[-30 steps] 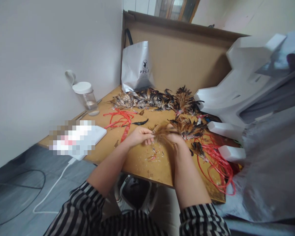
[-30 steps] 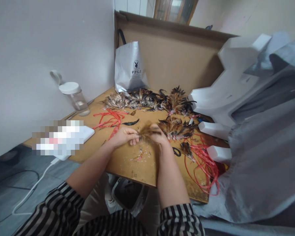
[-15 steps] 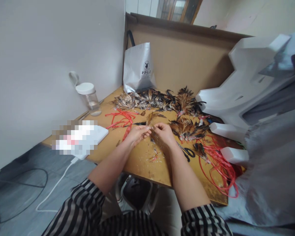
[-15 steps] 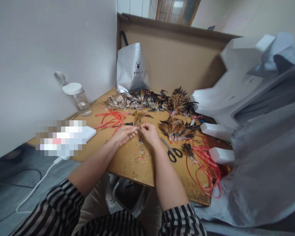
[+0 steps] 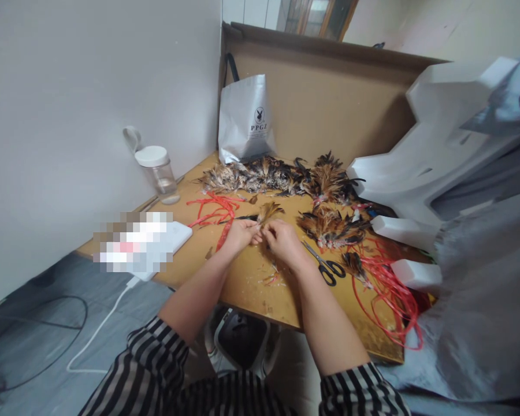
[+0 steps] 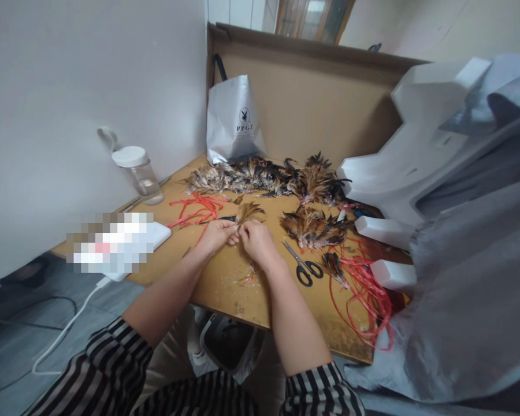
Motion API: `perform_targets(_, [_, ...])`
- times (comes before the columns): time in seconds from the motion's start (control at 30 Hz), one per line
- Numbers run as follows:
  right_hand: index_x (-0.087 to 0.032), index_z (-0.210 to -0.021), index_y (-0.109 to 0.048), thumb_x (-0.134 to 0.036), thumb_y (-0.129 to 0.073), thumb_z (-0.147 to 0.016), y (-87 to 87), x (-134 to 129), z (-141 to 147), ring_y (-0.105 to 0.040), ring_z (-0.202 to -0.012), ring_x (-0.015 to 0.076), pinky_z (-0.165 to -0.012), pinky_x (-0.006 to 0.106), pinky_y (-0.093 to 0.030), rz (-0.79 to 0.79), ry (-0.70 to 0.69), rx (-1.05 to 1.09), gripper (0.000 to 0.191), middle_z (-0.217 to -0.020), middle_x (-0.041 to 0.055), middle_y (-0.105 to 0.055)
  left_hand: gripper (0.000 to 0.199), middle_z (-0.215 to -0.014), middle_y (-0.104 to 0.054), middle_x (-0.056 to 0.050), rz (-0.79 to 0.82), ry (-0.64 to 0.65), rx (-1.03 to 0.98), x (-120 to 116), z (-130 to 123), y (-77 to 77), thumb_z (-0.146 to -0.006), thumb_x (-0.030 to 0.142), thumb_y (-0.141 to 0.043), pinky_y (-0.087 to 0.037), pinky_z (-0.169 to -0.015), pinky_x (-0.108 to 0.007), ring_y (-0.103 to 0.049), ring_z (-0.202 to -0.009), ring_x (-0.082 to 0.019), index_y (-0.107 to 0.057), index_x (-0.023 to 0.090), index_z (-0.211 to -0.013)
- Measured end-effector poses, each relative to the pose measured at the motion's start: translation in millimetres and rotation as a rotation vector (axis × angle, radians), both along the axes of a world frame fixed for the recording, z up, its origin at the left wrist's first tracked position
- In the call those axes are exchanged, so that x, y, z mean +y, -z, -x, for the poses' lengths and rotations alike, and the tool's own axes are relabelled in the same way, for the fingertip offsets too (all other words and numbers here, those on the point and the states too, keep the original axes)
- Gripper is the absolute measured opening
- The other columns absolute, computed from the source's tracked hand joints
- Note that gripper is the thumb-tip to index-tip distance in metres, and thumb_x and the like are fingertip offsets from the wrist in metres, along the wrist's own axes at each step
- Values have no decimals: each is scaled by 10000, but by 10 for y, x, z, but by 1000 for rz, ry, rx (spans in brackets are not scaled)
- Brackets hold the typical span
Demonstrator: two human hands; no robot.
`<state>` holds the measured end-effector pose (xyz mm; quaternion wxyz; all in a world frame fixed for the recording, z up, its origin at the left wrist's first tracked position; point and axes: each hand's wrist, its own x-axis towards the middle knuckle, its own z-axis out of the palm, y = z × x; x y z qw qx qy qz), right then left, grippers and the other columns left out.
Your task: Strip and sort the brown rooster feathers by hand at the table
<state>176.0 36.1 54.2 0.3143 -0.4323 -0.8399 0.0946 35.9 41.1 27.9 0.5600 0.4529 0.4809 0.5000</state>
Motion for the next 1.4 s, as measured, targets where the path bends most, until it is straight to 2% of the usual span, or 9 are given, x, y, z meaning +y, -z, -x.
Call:
perform_targets(0.27, [-153,-711,-585,-176,-455,-802,-119,-66,-43,-486,-725,154,-667,253,-335,-29,-21,-192,160,-765,81,-572,184,-442,-530,11,-252,222,469,-72,38,89,-696,117,-515,-348,-421,-150,-474,-397,-61,-557,140,-518])
perform_targets(0.37, [-147,-666,-590,-191,-486,-773,-158,-14,-172,-491,-664,129,-640,239,-353,151,-98,-33,156,-696,46,-581,172,-477,-546,-1,-241,402,406,-120,39,61,-726,199,-525,-366,-439,-155,-492,-420,-66,-583,132,-578])
perform_targets(0.5, [-145,-701,-605,-301,-578,-702,-192,41,-323,-499,-564,113,-575,239,-381,569,-183,369,158,-619,4,-587,212,-519,-568,-32,-113,610,156,-173,34,-30,-718,311,-584,-371,-428,-157,-512,-437,-74,-618,113,-648])
perform_targets(0.63, [-156,-607,-555,-305,-647,-611,-139,33,-250,-467,-485,98,-498,230,-359,759,-250,745,174,-533,-17,-538,207,-567,-580,-23,34,557,-181,-187,36,-59,-638,291,-680,-315,-379,-129,-466,-405,-36,-620,105,-708])
perform_targets(0.77, [-164,-642,-561,-294,-703,-569,-60,19,-104,-421,-457,65,-478,208,-339,985,-329,956,206,-539,-31,-529,211,-514,-506,18,137,503,-471,-200,35,-86,-614,253,-707,-223,-331,-97,-360,-354,6,-584,102,-694])
perform_targets(0.9, [-154,-651,-592,-285,-731,-555,-44,24,-77,-386,-459,47,-444,185,-299,1065,-405,1026,214,-581,-24,-535,179,-505,-447,44,186,530,-629,-222,26,-126,-631,198,-697,-174,-310,-74,-268,-335,27,-561,106,-703])
perform_targets(1.1, [-144,-585,-586,-289,-740,-563,-4,47,-64,-350,-438,40,-410,177,-268,1068,-434,1042,212,-536,-30,-501,115,-500,-387,55,252,533,-655,-247,17,-152,-700,169,-643,-166,-307,-60,-242,-336,28,-548,107,-720])
perform_targets(1.27, [-137,-562,-556,-285,-754,-555,41,82,-35,-385,-426,39,-411,174,-301,1040,-344,1089,248,-522,-30,-519,134,-517,-410,49,258,543,-648,-210,7,-120,-701,180,-657,-177,-319,-60,-270,-351,31,-566,91,-743])
perform_targets(1.4, [-130,-552,-539,-277,-736,-598,25,113,-80,-335,-396,27,-381,174,-249,951,-361,1097,250,-481,-44,-470,224,-555,-483,30,181,465,-493,-137,35,-89,-668,229,-696,-238,-352,-66,-371,-392,26,-611,74,-805])
